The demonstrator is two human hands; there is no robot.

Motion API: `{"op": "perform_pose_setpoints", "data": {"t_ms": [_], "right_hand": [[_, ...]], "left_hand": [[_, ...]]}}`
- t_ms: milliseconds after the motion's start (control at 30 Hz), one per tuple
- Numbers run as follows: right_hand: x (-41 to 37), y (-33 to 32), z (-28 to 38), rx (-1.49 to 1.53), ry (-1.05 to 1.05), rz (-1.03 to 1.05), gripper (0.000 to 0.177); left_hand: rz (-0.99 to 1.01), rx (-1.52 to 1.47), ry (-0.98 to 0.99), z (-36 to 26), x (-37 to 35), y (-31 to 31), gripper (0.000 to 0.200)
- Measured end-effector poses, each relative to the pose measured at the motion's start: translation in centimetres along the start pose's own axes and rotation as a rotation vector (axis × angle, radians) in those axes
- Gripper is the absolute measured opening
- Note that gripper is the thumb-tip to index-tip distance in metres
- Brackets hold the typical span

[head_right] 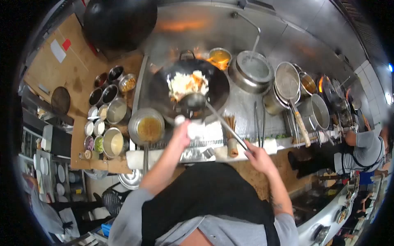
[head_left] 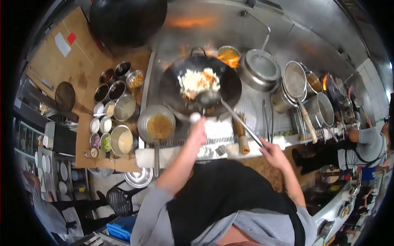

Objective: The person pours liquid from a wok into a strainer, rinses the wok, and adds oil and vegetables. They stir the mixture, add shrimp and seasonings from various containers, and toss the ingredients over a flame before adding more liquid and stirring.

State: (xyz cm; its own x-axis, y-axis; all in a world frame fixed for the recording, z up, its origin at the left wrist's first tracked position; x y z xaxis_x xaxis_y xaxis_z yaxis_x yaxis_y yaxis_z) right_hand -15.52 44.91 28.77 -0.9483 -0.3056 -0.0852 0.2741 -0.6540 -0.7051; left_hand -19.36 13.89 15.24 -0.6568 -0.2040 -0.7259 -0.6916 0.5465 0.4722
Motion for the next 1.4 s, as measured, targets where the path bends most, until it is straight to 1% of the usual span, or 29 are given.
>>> {"op": "perform_pose_setpoints", "data": {"t_ms": [33,100,133,167,233,300,400,433,467,500,567,633,667,700,767,833,867,900,967,1000,1033,1067,1100,1133,1167,1233,1300,1367,1400], "right_hand": [[-0.6,-2.7,1.0,-0.009,-0.126,0.003,0.049],[-0.7,-6.3,1.5,-0.185,0.181,0.274,0.047],[0.3,-6.6,1.1,-0.093,-0.052,0.18,0.044],[2.0,-6.6,1.9,-0.205,0.064,0.257,0.044],[5.5,-4.6,1.3,-0.152,-0.037,0.158,0.043],[9.2,-0.8,-0.7,-0.199,-0.09,0.058,0.045],[11.8,3.8,-2.6,-0.081,-0.095,-0.059,0.048],[11.3,4.2,-2.9,-0.02,-0.108,-0.106,0.049],[10.8,4.3,-4.1,-0.026,-0.062,-0.08,0.048],[10.1,3.7,-4.4,0.056,-0.074,-0.08,0.048],[7.1,1.6,-5.1,0.205,-0.071,-0.057,0.048],[4.9,-0.8,-6.6,0.247,-0.158,-0.063,0.046],[3.8,-2.0,-6.8,0.314,-0.058,0.001,0.045],[2.7,-3.1,-7.5,0.316,-0.015,0.026,0.045],[0.7,-3.9,-7.5,0.369,0.077,0.066,0.05],[-0.8,-2.7,-7.1,0.676,0.278,0.067,0.049],[-1.4,-2.0,-6.8,0.829,0.379,0.064,0.048],[-1.7,-2.3,-6.1,0.936,0.396,-0.017,0.046],[-2.0,-4.0,-5.3,1.148,0.427,-0.201,0.041],[-2.6,-5.9,-5.5,1.187,0.377,-0.269,0.031],[-3.2,-8.4,-4.9,1.249,0.326,-0.298,0.028],[-3.8,-10.5,-5.8,1.253,0.319,-0.347,0.027],[-4.7,-13.0,-6.8,1.251,0.313,-0.408,0.026],[-5.8,-15.2,-8.1,1.213,0.326,-0.52,0.026],[-6.6,-16.9,-9.5,1.174,0.341,-0.613,0.025],[-7.8,-21.0,-11.7,0.985,0.38,-0.761,0.02],[-8.2,-24.7,-14.8,0.768,0.452,-0.852,0.015],[-8.0,-27.6,-18.2,0.519,0.599,-0.913,0.018],[-7.5,-29.0,-21.2,0.353,0.653,-0.899,0.02]], "left_hand": [[-0.074,-0.036,0.034,0.3,-2.9,-0.4,0.019],[-0.038,-0.078,0.02,1.6,-6.1,-0.2,0.017],[-0.024,-0.107,-0.024,3.1,-4.1,-0.7,0.016],[-0.016,-0.082,0.021,1.6,-5.0,1.0,0.016],[-0.032,-0.014,-0.019,-0.3,-3.3,3.0,0.016],[0.055,0.036,0.005,-0.5,-1.2,2.6,0.017],[0.061,-0.023,0.092,3.5,-1.6,-0.6,0.023],[0.012,-0.006,0.085,5.6,-2.9,-2.1,0.026],[-0.005,-0.026,0.126,6.8,-5.7,-2.2,0.028],[-0.058,-0.041,0.203,8.4,-5.9,-3.5,0.029],[-0.091,-0.095,0.144,9.7,-5.7,-4.4,0.033],[-0.075,-0.105,0.045,7.9,-6.5,-2.6,0.028],[-0.046,-0.126,0.045,6.5,-6.6,-1.2,0.026],[-0.095,-0.11,0.078,5.1,-6.9,-0.2,0.022],[-0.089,-0.089,0.088,2.9,-5.6,1.7,0.02],[-0.043,-0.03,0.102,0.7,-2.5,2.9,0.016],[-0.005,-0.059,0.089,0.2,0.3,2.6,0.021],[0.015,-0.037,0.089,-0.4,2.6,2.3,0.02],[0.002,0.022,0.138,-1.2,4.1,1.6,0.02],[0.079,0.021,0.13,-1.3,5.1,1.1,0.02],[0.173,0.036,0.106,-1.3,5.9,0.7,0.02],[0.255,0.058,0.034,-1.1,6.8,0.9,0.022],[0.258,0.085,0.051,-1.3,6.5,0.9,0.03],[0.28,0.098,-0.006,-1.4,4.9,1.7,0.039],[0.316,0.097,0.038,-1.5,4.1,2.1,0.045],[0.266,0.055,0.108,-1.8,2.7,1.3,0.047],[0.25,0.027,0.077,-1.0,1.5,0.4,0.048],[0.235,0.007,0.033,0.0,2.8,-2.7,0.049],[0.22,0.006,0.025,0.6,2.7,-3.7,0.049]]}}
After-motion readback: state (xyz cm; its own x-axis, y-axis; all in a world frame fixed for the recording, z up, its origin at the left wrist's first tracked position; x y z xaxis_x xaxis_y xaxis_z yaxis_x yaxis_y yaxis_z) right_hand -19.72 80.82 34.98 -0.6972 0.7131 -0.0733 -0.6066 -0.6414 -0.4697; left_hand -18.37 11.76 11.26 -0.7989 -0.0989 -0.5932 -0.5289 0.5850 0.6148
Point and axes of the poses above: each hand's wrist, its own x-axis towards the middle knuckle, its own y-axis out of the palm, z = x × y, the point moved 7 cm from there along x, towards the middle knuckle, and after that the axes turned 8 degrees about -z, right-handed, at the moved point
